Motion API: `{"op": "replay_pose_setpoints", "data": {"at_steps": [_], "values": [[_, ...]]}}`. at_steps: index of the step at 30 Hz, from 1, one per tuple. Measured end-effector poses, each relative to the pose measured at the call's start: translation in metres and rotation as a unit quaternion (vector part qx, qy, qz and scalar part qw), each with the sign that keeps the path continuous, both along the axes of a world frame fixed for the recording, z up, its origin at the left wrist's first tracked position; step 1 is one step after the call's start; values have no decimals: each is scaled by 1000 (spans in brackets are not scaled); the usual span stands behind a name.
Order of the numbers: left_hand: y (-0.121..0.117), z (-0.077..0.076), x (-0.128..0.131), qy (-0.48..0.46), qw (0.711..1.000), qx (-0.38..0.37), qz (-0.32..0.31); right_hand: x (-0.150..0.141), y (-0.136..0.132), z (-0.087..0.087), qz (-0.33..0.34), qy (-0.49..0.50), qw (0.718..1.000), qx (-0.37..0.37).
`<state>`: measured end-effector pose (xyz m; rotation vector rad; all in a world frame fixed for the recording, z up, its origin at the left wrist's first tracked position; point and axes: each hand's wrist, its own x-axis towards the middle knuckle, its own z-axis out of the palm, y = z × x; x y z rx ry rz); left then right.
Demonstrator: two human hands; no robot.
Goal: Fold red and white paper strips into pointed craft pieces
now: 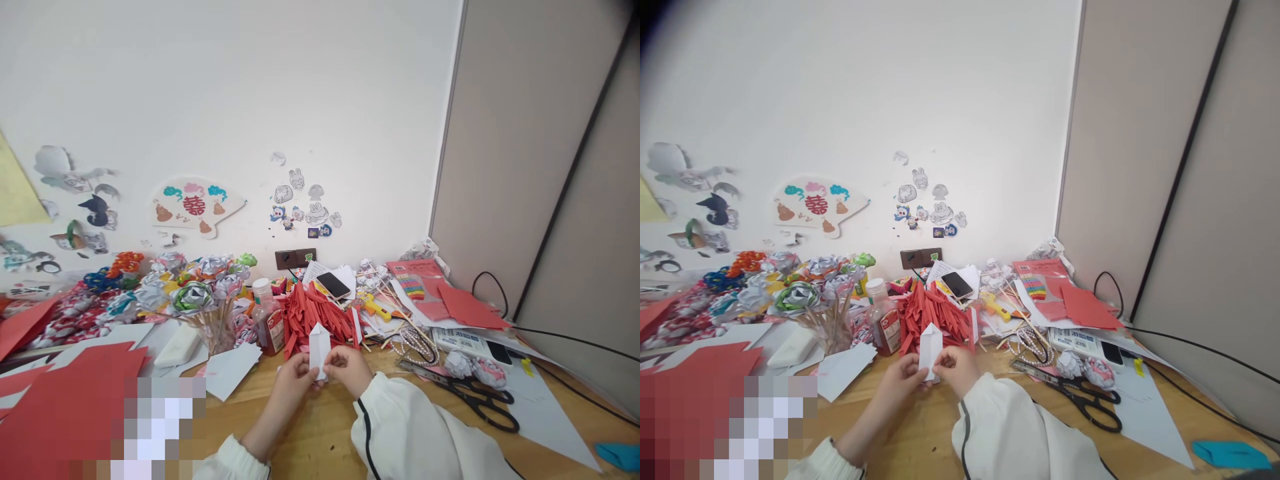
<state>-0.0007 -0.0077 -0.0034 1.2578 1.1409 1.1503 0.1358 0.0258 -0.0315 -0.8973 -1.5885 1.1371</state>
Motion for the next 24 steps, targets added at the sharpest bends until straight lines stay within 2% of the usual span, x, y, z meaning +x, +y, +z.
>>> {"op": "replay_pose_setpoints", "data": {"at_steps": [6,16,24], "values": [[-3,3,2,23,1000,14,1,-3,-1,-3,14,38,999,-27],[-1,-3,6,28,999,12,-9,-7,-2,-8,-26,28,999,-24],[-5,2,9,27,1000,4,-2,-8,-6,-5,-67,12,998,-3]]}}
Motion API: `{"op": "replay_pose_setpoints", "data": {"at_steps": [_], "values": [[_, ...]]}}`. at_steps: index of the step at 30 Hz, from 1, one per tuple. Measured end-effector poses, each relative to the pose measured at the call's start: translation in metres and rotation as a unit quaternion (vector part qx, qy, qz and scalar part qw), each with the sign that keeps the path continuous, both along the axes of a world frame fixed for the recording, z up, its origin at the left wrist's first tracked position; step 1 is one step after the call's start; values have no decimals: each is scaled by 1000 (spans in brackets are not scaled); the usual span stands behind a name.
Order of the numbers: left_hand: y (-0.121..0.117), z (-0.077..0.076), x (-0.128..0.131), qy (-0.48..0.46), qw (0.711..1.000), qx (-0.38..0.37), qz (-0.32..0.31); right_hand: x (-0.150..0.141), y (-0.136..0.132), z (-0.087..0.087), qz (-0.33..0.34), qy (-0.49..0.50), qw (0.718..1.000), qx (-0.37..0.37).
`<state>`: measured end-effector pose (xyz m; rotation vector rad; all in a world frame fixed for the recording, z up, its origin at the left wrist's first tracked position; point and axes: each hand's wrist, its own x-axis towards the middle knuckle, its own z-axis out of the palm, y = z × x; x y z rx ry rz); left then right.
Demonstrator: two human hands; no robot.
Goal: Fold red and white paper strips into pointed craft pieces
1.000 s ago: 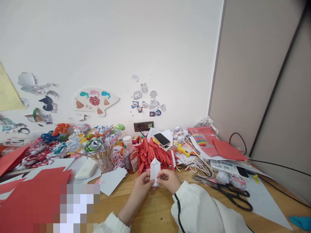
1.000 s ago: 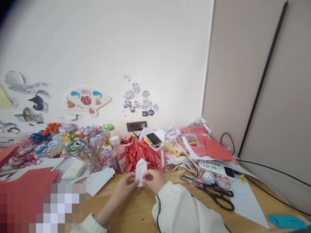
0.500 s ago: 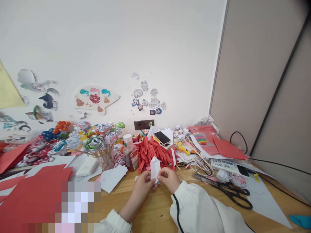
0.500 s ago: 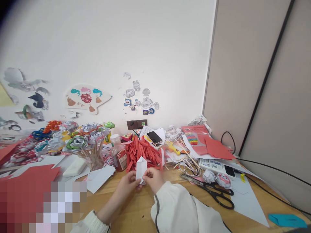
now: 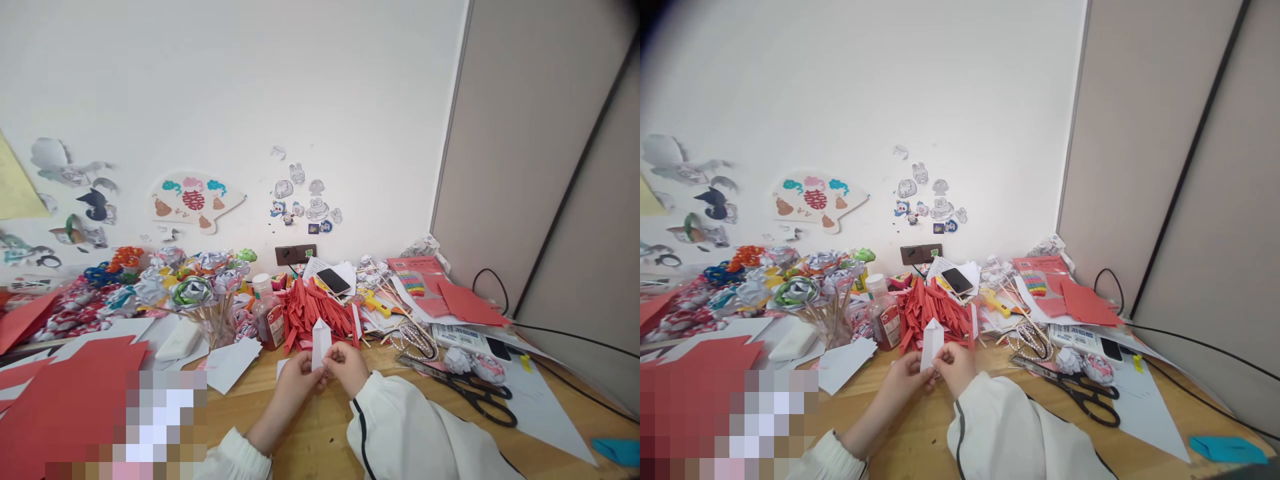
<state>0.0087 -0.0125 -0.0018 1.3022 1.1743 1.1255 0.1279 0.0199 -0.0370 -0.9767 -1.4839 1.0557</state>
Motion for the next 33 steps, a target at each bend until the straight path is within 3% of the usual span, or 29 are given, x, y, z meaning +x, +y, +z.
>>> {"op": "replay_pose_setpoints", "data": {"at_steps": [13,21,27,31,33], "values": [[0,0,0,-20,1000,-15,0,-1,0,0,0,37,999,-10],[5,-4,-4,-50,999,-18,-11,4,-2,12,69,52,996,14],[0,10,-17,60,989,126,-42,10,2,15,28,23,999,17],[-7,24,-23,225,950,211,-47,11,2,16,37,37,999,3],[-10,31,-24,258,934,243,-48,10,1,16,42,44,998,4]]}}
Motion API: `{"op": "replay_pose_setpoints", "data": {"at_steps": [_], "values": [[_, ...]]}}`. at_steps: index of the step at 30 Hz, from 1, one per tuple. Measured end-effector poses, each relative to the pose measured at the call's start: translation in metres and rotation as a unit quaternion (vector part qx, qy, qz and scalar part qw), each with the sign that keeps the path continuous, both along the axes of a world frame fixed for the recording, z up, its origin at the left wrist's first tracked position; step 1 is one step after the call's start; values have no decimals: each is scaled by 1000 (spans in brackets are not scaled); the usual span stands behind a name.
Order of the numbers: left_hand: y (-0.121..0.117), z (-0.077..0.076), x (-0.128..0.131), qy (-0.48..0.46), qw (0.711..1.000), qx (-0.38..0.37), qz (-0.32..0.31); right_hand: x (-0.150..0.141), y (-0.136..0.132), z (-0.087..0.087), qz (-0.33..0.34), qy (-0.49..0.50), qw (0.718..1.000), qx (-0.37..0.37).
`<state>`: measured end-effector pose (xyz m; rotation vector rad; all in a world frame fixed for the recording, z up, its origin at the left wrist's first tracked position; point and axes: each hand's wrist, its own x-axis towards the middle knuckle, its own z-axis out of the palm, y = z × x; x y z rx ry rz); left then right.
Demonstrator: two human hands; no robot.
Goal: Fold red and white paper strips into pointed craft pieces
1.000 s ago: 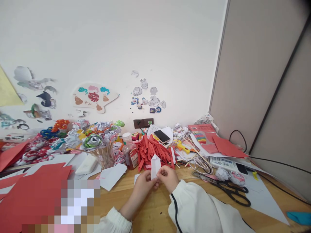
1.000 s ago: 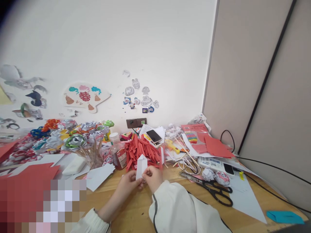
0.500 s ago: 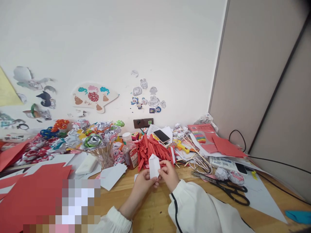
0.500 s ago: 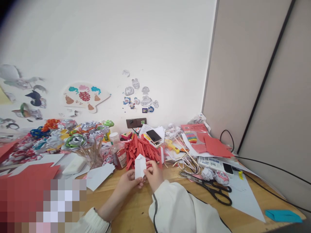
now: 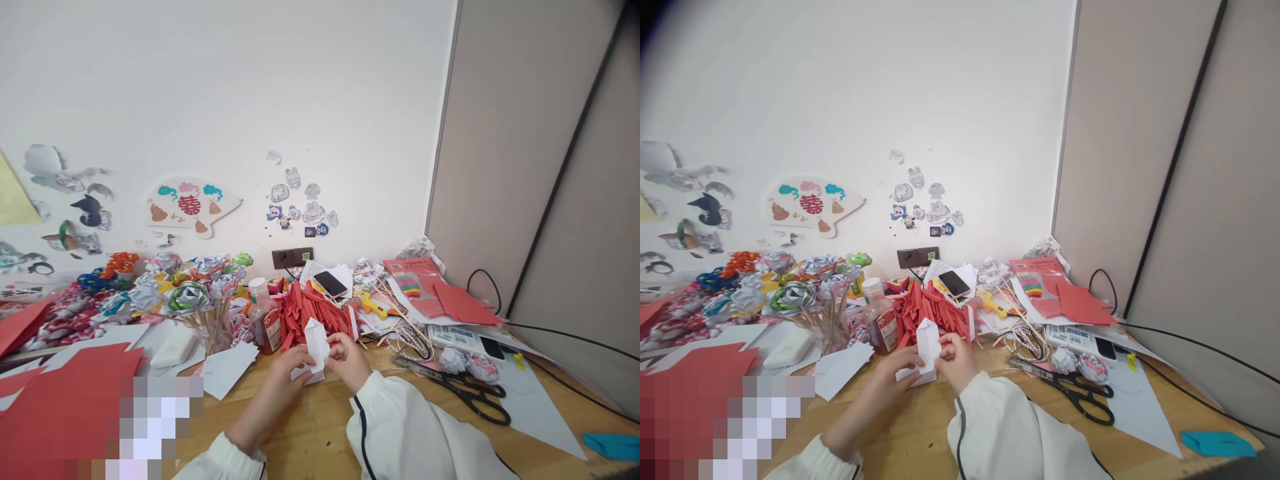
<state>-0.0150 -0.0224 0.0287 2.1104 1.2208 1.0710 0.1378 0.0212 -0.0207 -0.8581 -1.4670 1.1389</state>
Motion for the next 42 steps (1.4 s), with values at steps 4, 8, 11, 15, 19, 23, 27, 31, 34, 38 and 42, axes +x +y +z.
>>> {"op": "replay_pose_setpoints", "data": {"at_steps": [4,8,11,15,19,23,27,31,34,38,42], "values": [[0,4,2,-19,1000,13,-7,-3,-1,-2,0,0,1000,3],[9,-8,4,-98,994,-48,23,-6,-3,-4,1,8,1000,-2],[15,-19,7,-213,965,-147,42,-8,-4,-3,-4,15,1000,0],[19,-27,12,-280,939,-195,53,-9,-6,-2,-6,20,1000,6],[19,-30,14,-292,936,-191,51,-11,-6,-3,-9,21,1000,3],[20,-34,15,-316,931,-176,46,-12,-8,-3,-12,14,1000,5],[20,-38,17,-329,930,-158,46,-13,-10,-6,7,1,1000,16],[19,-38,17,-326,932,-156,44,-13,-12,-7,10,-19,999,34],[17,-32,17,-333,926,-172,44,-13,-12,-3,41,0,999,15],[16,-20,13,-362,920,-145,45,-8,-10,4,97,49,994,-24],[20,-12,1,-372,916,-130,81,3,-7,9,187,37,980,-54]]}}
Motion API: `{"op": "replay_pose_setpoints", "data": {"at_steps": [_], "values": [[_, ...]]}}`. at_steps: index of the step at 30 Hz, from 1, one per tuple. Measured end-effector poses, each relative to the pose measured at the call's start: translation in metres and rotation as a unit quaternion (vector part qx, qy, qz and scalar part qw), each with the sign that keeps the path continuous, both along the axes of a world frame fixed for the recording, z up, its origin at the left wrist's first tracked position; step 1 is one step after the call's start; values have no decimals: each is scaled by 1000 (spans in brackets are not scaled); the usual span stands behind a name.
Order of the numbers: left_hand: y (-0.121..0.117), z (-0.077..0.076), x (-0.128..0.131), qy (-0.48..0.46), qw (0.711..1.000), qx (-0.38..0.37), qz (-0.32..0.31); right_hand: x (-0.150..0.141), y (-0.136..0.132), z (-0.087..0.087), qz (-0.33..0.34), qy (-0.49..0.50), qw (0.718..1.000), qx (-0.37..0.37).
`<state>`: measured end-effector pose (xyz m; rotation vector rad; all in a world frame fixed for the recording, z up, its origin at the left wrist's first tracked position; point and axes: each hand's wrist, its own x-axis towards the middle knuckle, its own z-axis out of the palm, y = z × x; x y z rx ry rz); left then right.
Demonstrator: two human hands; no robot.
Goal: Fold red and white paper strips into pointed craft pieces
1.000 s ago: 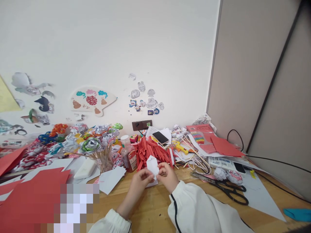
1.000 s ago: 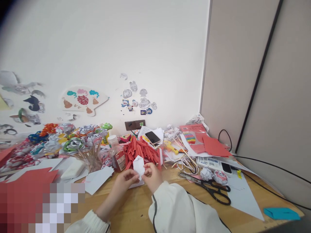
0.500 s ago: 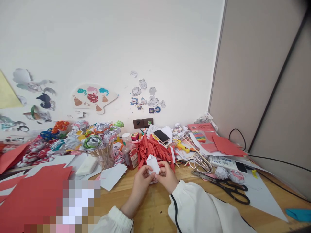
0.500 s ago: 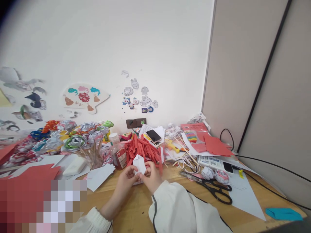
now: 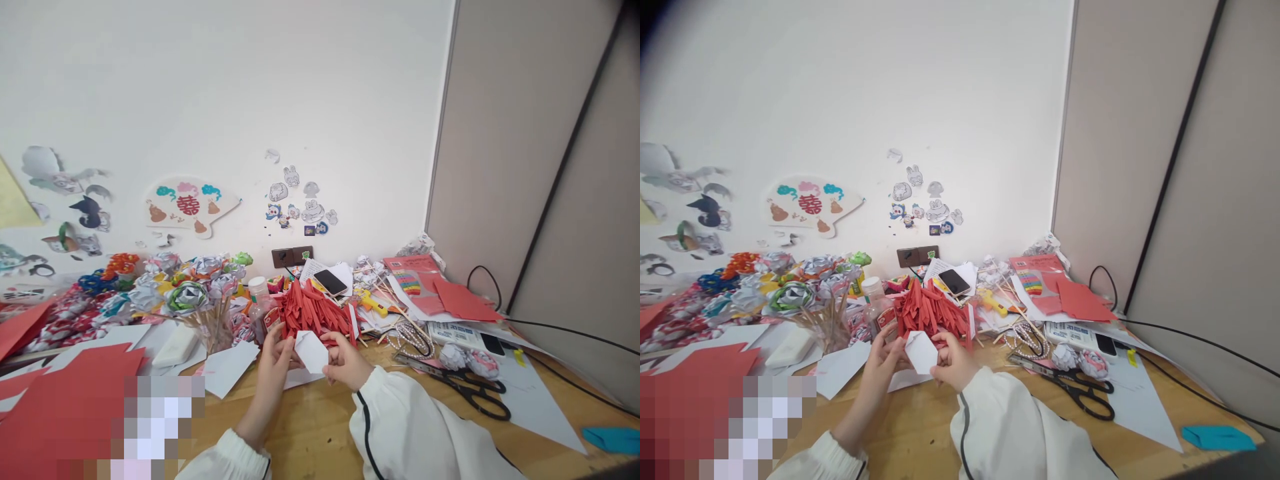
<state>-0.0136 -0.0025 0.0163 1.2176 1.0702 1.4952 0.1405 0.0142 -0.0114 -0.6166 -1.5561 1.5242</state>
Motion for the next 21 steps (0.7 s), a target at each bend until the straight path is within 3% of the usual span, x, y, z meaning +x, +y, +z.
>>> {"op": "replay_pose_setpoints", "data": {"at_steps": [3,5,12,17,21], "values": [[3,-1,-7,23,997,-62,-39,8,3,2,65,-29,997,0],[5,-3,-9,27,994,-90,-57,12,5,3,70,-48,996,9],[3,-5,-9,-20,991,-121,-61,21,11,9,-110,-51,988,96],[-2,-4,-6,-66,989,-125,-35,19,9,8,-104,-38,984,139],[-3,-5,-4,-90,985,-140,-38,18,9,5,-133,-92,967,195]]}}
